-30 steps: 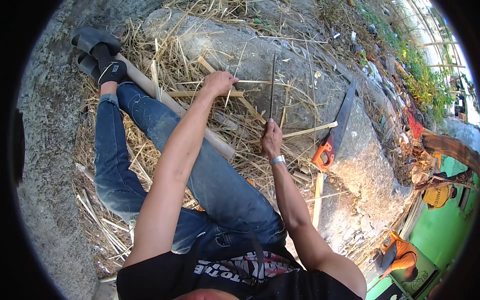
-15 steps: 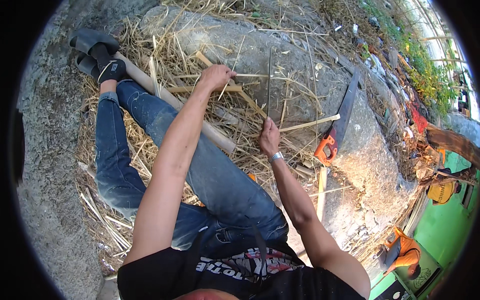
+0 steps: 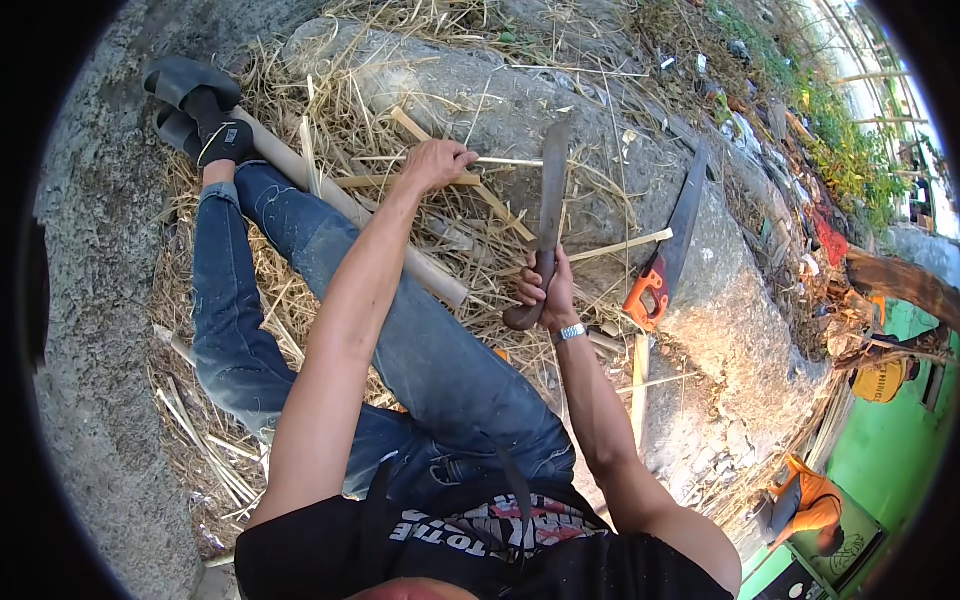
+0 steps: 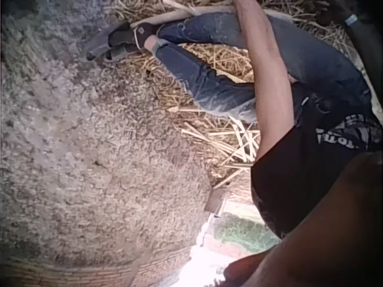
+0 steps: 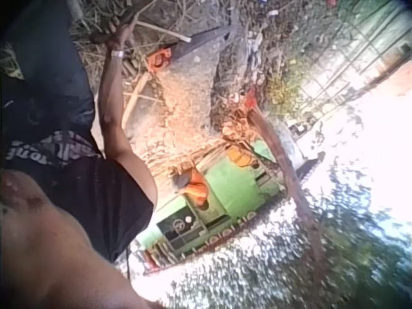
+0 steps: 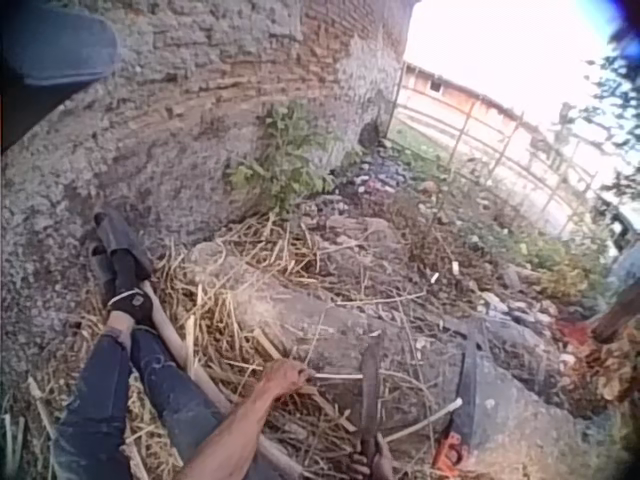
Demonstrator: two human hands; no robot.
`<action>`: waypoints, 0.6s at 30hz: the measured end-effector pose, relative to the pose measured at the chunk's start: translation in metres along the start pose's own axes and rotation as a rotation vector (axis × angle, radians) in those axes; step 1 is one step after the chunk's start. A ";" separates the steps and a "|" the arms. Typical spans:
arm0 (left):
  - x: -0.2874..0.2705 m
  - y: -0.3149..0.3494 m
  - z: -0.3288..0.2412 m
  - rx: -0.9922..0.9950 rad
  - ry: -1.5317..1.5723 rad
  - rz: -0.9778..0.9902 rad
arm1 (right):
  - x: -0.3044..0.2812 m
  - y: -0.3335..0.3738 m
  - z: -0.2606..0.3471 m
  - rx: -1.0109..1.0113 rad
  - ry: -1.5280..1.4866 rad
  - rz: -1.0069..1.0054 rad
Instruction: The person shapes thin bamboo sticks by shaving them with a large knife and then saws through several pieces of bamboo.
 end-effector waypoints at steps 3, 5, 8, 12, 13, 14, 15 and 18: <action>0.013 0.002 0.005 -0.006 0.004 0.014 | -0.005 0.000 -0.015 -0.136 0.161 -0.220; 0.016 0.002 0.006 -0.025 0.099 0.018 | -0.006 0.003 -0.008 -0.401 0.557 -0.316; 0.015 -0.001 0.008 -0.058 0.099 0.035 | -0.009 -0.003 -0.008 -0.454 0.635 -0.362; 0.018 -0.002 0.009 -0.057 0.014 0.038 | -0.026 -0.016 -0.015 -0.374 0.521 -0.345; 0.018 -0.003 0.009 -0.064 -0.003 0.029 | -0.033 -0.020 -0.019 -0.271 0.349 -0.291; 0.019 -0.001 0.009 -0.072 -0.020 0.027 | -0.033 -0.021 -0.024 -0.166 0.170 -0.237; 0.019 -0.001 0.008 -0.075 -0.019 0.032 | -0.032 -0.020 -0.024 -0.161 0.168 -0.241; 0.021 -0.003 0.008 -0.091 -0.024 0.079 | -0.014 -0.009 -0.010 -0.307 0.226 -0.242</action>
Point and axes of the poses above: each hand's wrist, its own y-axis away from the middle knuckle, its own x-axis out of the palm, z = x × y, the point moved 6 cm from there along -y, towards the middle knuckle, and after that the axes turned 7 degrees about -y, right-handed, at the moved point
